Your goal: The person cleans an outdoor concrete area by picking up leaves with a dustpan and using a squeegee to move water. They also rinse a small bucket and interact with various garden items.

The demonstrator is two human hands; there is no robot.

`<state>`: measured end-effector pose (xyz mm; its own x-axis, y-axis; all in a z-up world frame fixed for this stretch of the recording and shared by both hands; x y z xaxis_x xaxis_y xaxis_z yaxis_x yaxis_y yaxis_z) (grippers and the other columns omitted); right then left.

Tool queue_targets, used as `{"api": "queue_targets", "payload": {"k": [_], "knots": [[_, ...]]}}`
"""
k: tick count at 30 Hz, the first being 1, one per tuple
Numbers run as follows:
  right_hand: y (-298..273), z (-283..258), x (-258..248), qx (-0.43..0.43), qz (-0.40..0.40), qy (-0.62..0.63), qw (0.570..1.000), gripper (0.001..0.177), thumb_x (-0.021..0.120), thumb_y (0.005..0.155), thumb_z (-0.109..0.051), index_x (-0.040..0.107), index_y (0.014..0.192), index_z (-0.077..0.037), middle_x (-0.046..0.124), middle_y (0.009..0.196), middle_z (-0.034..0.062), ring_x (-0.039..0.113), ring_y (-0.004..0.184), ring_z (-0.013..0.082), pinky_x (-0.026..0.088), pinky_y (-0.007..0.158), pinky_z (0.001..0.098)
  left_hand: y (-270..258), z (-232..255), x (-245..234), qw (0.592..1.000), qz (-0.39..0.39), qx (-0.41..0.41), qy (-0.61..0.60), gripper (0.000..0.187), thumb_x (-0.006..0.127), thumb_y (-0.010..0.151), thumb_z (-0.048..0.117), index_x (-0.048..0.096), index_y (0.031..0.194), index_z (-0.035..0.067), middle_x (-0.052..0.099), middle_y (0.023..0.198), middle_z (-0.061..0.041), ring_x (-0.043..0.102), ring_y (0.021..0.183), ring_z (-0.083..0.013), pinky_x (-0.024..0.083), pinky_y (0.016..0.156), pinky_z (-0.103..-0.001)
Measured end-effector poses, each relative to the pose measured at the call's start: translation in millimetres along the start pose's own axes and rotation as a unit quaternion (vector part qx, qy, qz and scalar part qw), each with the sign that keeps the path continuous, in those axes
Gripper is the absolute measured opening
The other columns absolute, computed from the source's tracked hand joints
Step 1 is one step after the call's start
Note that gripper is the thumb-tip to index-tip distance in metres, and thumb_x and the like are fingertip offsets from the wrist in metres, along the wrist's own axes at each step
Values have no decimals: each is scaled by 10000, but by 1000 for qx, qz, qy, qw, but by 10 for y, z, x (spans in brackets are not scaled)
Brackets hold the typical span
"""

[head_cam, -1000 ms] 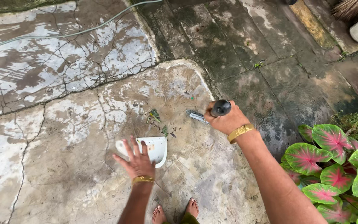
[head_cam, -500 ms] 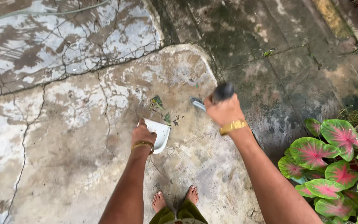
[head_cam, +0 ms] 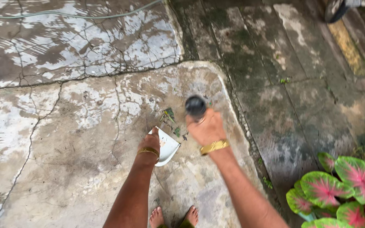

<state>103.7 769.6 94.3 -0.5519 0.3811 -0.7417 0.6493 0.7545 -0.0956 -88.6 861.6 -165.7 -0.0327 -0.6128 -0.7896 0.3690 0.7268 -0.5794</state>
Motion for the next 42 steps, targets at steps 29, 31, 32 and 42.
{"api": "queue_targets", "payload": {"k": [29, 31, 32, 42], "knots": [[928, -297, 191, -299, -210, 50, 930, 291, 629, 852, -144, 775, 1084, -49, 715, 709, 83, 601, 519, 106, 513, 494, 303, -62, 270, -99, 997, -31, -9, -71, 774, 638, 883, 1, 256, 1544, 129, 698, 1211, -226, 681, 1160, -358, 556, 973, -423], [1033, 52, 776, -193, -343, 87, 915, 398, 631, 835, -120, 685, 1226, -70, 684, 745, 76, 524, 474, 156, 461, 426, 365, -44, 277, -63, 997, -34, -19, -73, 730, 617, 905, 10, 275, 1536, 143, 701, 1207, -218, 685, 1153, -360, 559, 964, -434], [986, 280, 938, -64, -384, 203, 899, 359, 656, 878, -147, 706, 1219, -47, 645, 708, 53, 498, 459, 146, 422, 408, 344, -14, 279, -43, 996, -35, -22, -74, 709, 607, 916, 15, 284, 1532, 150, 702, 1205, -214, 687, 1150, -360, 560, 960, -440], [-19, -290, 423, -316, -280, 0, 906, 221, 621, 804, -45, 706, 1008, -62, 683, 670, 76, 668, 586, 238, 538, 603, 370, 126, 37, 129, 995, 2, -15, -96, 577, 602, 959, 105, 367, 1483, 168, 721, 1193, -196, 698, 1129, -364, 566, 932, -460]]}}
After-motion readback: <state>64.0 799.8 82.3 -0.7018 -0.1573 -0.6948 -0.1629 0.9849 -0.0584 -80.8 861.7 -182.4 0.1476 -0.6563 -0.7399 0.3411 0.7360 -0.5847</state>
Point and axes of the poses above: each hand's wrist, its own y-axis towards the middle knuckle, its own x-axis out of the palm, z = x × y, the point moved 8 cm from there along y, towards the middle knuckle
